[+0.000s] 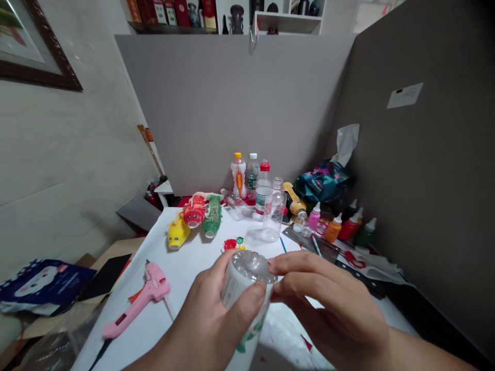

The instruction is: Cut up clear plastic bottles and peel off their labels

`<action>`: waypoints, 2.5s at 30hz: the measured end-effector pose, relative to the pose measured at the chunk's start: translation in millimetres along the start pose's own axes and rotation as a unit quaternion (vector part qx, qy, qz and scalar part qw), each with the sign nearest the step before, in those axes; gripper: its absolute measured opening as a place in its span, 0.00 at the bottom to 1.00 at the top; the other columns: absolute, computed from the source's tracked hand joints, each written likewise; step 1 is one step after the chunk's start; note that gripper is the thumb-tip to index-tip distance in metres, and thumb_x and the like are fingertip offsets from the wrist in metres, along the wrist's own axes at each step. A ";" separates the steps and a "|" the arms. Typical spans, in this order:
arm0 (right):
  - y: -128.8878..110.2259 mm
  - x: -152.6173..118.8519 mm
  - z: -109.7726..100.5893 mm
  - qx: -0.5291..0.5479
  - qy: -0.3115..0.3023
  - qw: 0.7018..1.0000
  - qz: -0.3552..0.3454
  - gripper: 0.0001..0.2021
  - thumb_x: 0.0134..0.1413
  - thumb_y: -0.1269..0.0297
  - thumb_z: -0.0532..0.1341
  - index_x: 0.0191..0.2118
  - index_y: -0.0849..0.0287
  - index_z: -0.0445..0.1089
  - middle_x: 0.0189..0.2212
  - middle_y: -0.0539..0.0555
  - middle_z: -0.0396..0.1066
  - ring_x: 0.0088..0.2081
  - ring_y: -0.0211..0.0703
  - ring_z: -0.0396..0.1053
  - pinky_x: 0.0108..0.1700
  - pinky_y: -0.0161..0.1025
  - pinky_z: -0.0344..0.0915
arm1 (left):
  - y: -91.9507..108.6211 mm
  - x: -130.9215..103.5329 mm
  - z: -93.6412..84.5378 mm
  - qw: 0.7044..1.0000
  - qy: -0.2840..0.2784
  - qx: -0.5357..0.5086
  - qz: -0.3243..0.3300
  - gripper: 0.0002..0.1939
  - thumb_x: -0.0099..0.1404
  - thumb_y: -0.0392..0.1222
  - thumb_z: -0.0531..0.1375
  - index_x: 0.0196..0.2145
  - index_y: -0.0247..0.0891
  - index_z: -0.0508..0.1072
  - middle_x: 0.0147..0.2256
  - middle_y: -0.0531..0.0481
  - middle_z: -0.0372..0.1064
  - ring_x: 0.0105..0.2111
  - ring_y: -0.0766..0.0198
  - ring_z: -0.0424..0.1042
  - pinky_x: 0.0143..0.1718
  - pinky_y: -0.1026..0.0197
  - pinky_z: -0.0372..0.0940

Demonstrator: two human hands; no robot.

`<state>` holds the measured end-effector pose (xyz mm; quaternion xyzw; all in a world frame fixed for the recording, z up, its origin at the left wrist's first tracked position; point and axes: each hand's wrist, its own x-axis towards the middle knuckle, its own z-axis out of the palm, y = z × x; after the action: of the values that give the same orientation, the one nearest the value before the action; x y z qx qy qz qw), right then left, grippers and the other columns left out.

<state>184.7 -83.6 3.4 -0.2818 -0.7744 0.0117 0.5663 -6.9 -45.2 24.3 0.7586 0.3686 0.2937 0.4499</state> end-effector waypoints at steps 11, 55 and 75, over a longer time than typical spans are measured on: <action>0.8 0.5 0.2 0.016 0.002 1.000 0.014 0.08 0.56 0.82 0.61 0.36 0.64 0.74 0.37 0.60 0.74 0.40 0.42 0.75 0.43 0.36 0.75 | 6.5 4.0 -0.2 1.000 0.017 0.011 0.000 0.16 0.66 0.55 0.56 0.43 0.41 0.70 0.36 0.50 0.77 0.38 0.56 0.75 0.41 0.58 0.71; -9.4 2.4 8.1 0.396 0.011 0.798 0.454 0.14 0.40 0.70 0.75 0.28 0.61 0.69 0.22 0.48 0.73 0.23 0.34 0.73 0.28 0.28 0.69 | -15.6 -7.4 6.4 0.954 0.169 0.202 0.145 0.24 0.62 0.54 0.59 0.53 0.46 0.60 0.32 0.52 0.79 0.28 0.57 0.79 0.26 0.62 0.72; -8.4 1.5 3.6 0.170 0.012 0.941 0.293 0.05 0.43 0.76 0.59 0.24 0.58 0.64 0.19 0.46 0.65 0.22 0.32 0.63 0.25 0.28 0.63 | -25.5 -8.6 33.2 0.905 0.271 0.279 0.174 0.28 0.65 0.60 0.55 0.55 0.39 0.59 0.40 0.43 0.76 0.37 0.54 0.79 0.38 0.57 0.74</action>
<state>177.6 -88.9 6.3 -0.3958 -0.6372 0.3057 0.5864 6.6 -59.5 -13.7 0.7965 0.4056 0.4462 0.0447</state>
